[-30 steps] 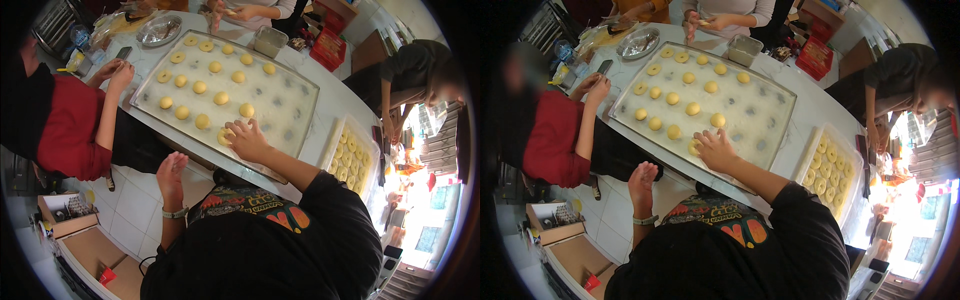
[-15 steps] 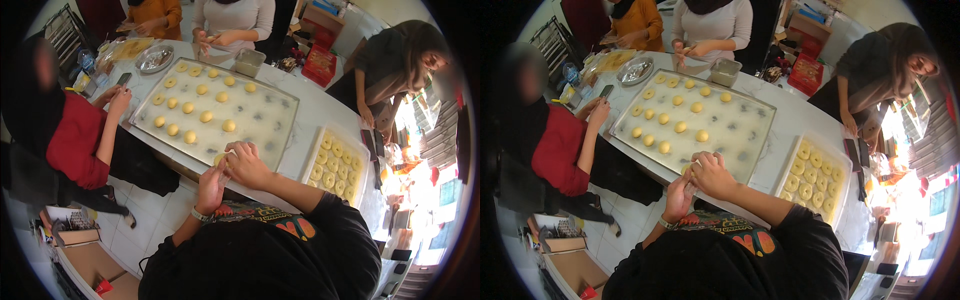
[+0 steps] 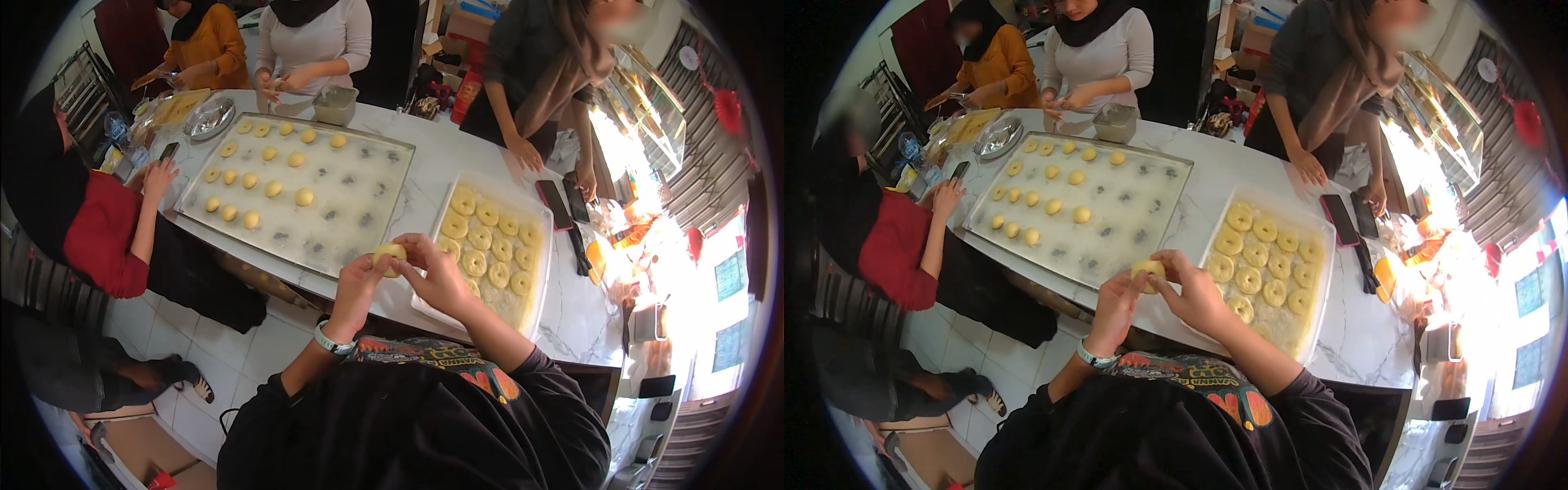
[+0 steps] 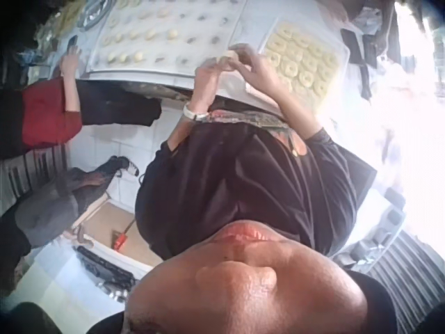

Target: The person shapes dough into rings and places them into a container, while other workers shape dough into balls on a tray at the same bakery counter.

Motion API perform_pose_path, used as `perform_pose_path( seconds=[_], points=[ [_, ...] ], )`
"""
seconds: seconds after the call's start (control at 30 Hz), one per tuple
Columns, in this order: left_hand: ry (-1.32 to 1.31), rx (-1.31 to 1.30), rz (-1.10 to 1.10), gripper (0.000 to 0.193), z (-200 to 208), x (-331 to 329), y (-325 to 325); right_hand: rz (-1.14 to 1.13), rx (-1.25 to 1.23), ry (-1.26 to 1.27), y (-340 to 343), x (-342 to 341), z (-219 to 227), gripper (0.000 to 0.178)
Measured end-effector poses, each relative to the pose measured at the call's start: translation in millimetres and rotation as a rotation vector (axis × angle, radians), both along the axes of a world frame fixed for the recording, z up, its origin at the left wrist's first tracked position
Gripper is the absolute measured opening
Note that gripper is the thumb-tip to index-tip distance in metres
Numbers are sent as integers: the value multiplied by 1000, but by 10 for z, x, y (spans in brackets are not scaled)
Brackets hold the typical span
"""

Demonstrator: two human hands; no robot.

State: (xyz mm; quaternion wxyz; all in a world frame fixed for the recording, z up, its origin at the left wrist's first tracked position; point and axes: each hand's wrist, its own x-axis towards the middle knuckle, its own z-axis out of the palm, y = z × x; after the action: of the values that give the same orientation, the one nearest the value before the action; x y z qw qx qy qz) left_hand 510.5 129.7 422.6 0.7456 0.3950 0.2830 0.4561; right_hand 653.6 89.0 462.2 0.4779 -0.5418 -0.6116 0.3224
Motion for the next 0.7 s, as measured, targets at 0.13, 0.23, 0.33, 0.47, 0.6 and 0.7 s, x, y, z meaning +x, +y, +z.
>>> perform_pose_path(
  seconds=[0.13, 0.23, 0.33, 0.47, 0.6, 0.7],
  points=[
    [97, 69, -35, 25, 129, 249, -267, -94, -37, -95, -326, 315, 58, 29],
    [30, 80, 16, 27, 97, 424, -440, -112, 112, -194, -548, 418, 80, 29],
    [-14, 60, 16, 34, 63, 572, -607, -128, -115, 269, -786, 599, -17, 30],
    [-60, -48, -151, 32, 55, 745, -819, -173, 24, 222, -1067, 801, -103, 27],
    [19, -82, -181, 29, 74, 853, -957, -170, -112, 261, -1357, 944, -59, 27],
    [-4, -107, -253, 29, 35, 913, -1054, -208, -94, 384, -1441, 1019, -138, 25]
  ],
)
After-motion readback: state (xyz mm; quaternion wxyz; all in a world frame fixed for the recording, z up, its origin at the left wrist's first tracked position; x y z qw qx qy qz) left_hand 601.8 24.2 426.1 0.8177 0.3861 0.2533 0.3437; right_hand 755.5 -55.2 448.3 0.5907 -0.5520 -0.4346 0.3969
